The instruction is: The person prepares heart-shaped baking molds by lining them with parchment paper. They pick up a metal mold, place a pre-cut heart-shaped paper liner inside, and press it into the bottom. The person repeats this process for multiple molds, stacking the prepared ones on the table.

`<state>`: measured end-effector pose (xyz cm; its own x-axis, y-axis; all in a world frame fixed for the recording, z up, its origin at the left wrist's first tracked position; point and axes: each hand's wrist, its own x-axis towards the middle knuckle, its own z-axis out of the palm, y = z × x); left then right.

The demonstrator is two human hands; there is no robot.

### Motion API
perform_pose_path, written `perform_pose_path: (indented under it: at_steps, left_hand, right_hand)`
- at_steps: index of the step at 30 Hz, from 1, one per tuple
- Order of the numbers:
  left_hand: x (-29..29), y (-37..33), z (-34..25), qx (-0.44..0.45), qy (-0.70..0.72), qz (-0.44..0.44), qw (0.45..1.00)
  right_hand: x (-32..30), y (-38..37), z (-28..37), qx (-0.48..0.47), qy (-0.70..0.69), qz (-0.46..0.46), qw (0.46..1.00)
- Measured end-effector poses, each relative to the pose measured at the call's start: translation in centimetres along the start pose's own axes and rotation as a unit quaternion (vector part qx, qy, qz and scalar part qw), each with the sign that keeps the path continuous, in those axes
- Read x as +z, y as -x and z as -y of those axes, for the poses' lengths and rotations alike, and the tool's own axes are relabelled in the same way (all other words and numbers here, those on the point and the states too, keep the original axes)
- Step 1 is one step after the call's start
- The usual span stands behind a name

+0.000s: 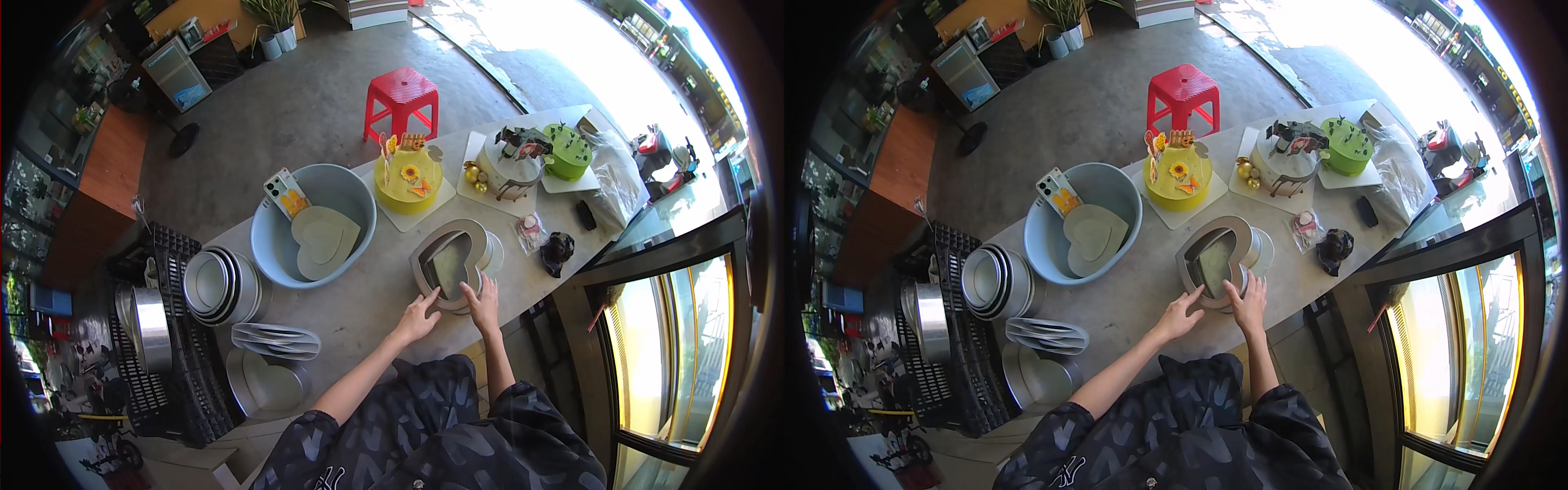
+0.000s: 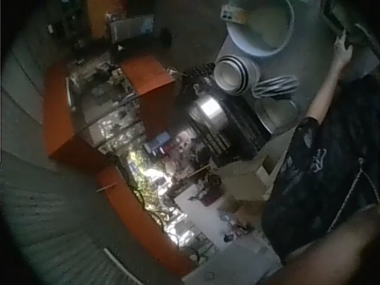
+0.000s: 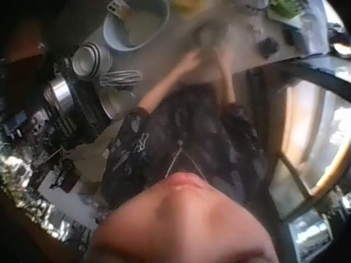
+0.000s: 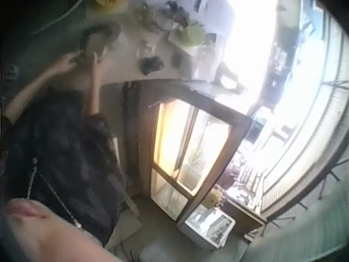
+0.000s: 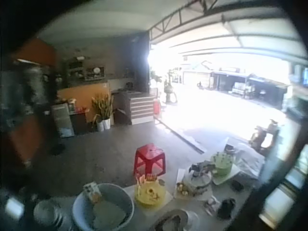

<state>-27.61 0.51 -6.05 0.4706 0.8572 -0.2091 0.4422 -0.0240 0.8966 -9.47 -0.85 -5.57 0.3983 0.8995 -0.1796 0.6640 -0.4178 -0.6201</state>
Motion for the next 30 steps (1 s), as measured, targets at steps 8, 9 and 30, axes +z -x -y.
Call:
perform_pose_path:
  at_steps: [8,9,30]
  left_hand:
    - [-0.3,-0.3,0.4,-0.027,0.009,-0.05,0.998]
    - [-0.4,-0.4,0.5,-0.029,0.017,-0.06,0.998]
    - [-0.3,-2.8,0.8,-0.052,0.014,0.044,0.998]
  right_hand:
    - [-0.8,0.8,1.1,-0.003,0.002,-0.014,1.0]
    - [-0.8,0.8,1.1,-0.005,0.002,-0.014,1.0]
    - [-2.4,-0.1,-0.4,-0.003,-0.072,-0.046,0.996]
